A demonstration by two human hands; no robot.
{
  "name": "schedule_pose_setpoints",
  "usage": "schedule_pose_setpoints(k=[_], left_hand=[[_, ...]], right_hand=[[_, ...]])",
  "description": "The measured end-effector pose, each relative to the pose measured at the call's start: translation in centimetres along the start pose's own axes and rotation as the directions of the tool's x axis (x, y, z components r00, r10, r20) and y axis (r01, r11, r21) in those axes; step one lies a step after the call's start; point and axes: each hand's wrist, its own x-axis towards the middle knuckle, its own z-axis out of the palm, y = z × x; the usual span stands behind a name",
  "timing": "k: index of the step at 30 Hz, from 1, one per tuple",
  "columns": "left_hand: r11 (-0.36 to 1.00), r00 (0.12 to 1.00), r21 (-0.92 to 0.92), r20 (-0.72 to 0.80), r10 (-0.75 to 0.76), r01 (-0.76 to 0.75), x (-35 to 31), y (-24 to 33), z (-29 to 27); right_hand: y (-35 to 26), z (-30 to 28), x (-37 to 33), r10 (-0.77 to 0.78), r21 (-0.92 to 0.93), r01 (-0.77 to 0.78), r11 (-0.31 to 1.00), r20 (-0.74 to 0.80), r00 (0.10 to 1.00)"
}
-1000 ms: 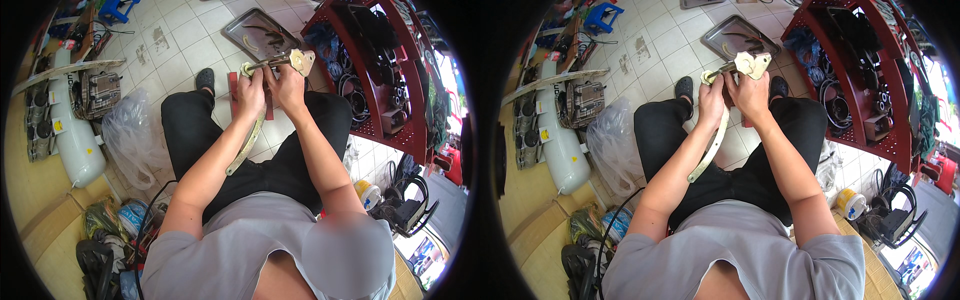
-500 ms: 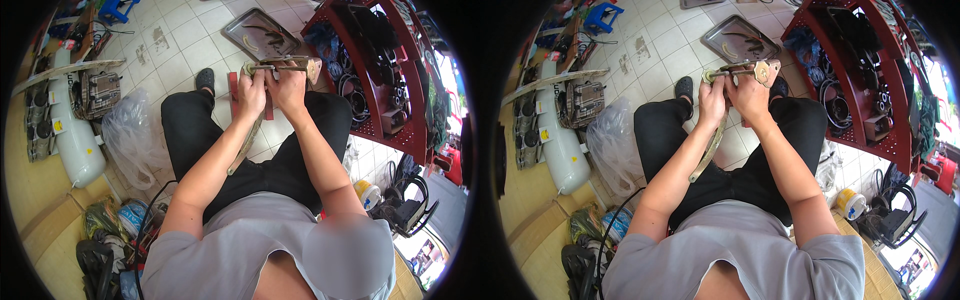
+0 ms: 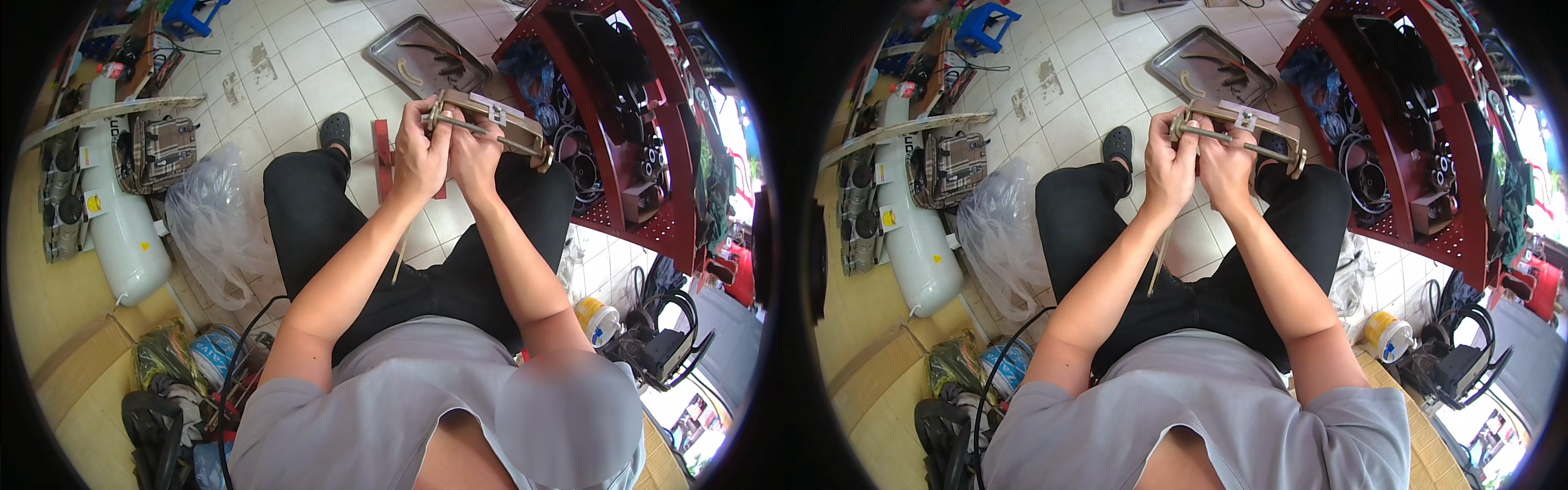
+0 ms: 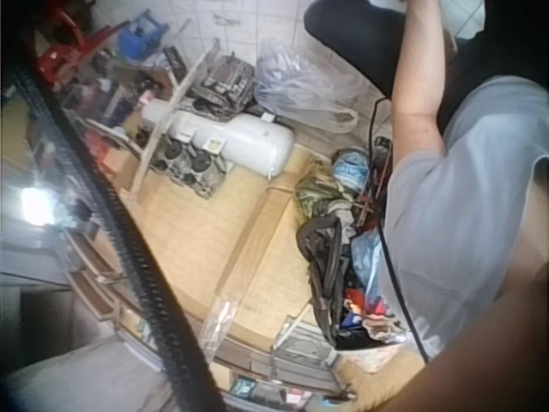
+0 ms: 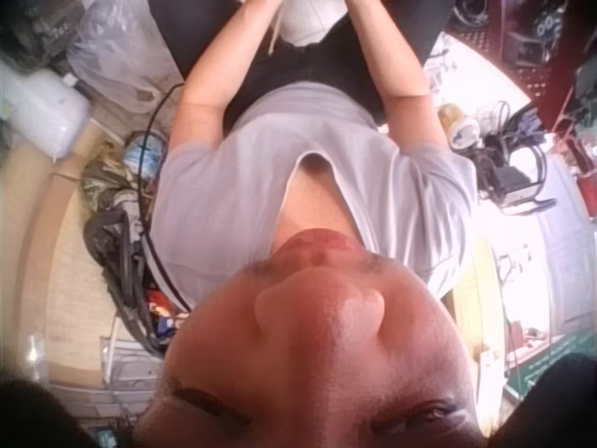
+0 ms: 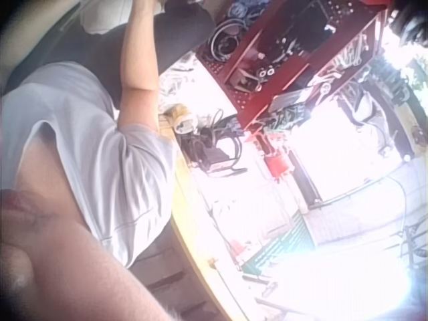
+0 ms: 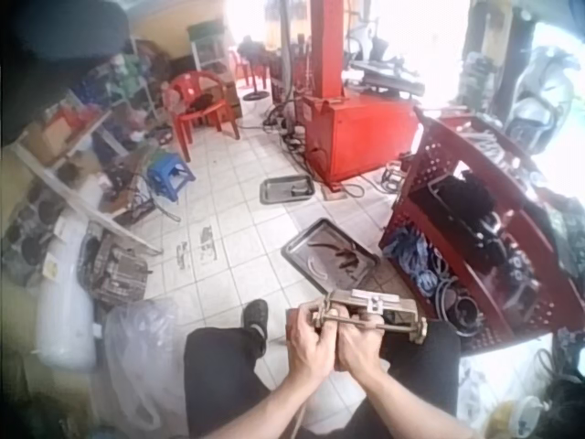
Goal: The person sits on a low stool and assembles a brass door lock mechanism by hand. They insert a latch bolt into the lock body, attach a curved metal strike plate, and secure the components with screws and washers. The person repeatedly picks up small parts from a metal tray, aligns them, and tightens them into the assembly.
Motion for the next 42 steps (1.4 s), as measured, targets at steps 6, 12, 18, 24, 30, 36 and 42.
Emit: schedule_pose_setpoints(k=[6,12,18,24,30,36,42], left_hand=[[0.996,0.997,0.051,0.045,0.065,-0.067,0.2,-0.2,-0.4],[0.999,0.997,-0.039,0.073,0.041,-0.038,0.3,-1.0,-0.6],[0.993,0.993,-0.081,0.076,0.09,-0.084,0.4,-1.1,-0.6],[0.975,0.973,-0.043,0.068,0.219,-0.216,0.6,-1.2,-1.3],[0.977,0.978,-0.086,0.057,0.202,-0.197,1.7,-1.4,-2.5],[0.96,0.958,-0.068,0.067,0.278,-0.273,2.1,-0.6,-3.0],[0.939,0.903,-0.03,0.263,0.339,-0.343,3.5,0.3,-4.8]], right_hand=[[-1.0,-0.4,0.1,0.07,0.06,-0.074,0.995,0.066,0.995],[-1.1,-0.7,0.8,0.045,0.248,-0.086,0.965,0.166,0.985],[-1.0,-1.1,0.9,0.063,0.223,-0.108,0.969,0.201,0.978],[1.6,-3.1,0.6,0.167,0.006,-0.18,0.984,0.343,0.925],[-0.7,-8.1,3.7,0.373,0.421,-0.57,0.705,0.463,0.804],[-3.8,-7.1,5.5,0.269,0.392,-0.498,0.773,0.508,0.818],[-4.3,-7.1,5.0,0.072,0.442,-0.316,0.839,0.486,0.871]])
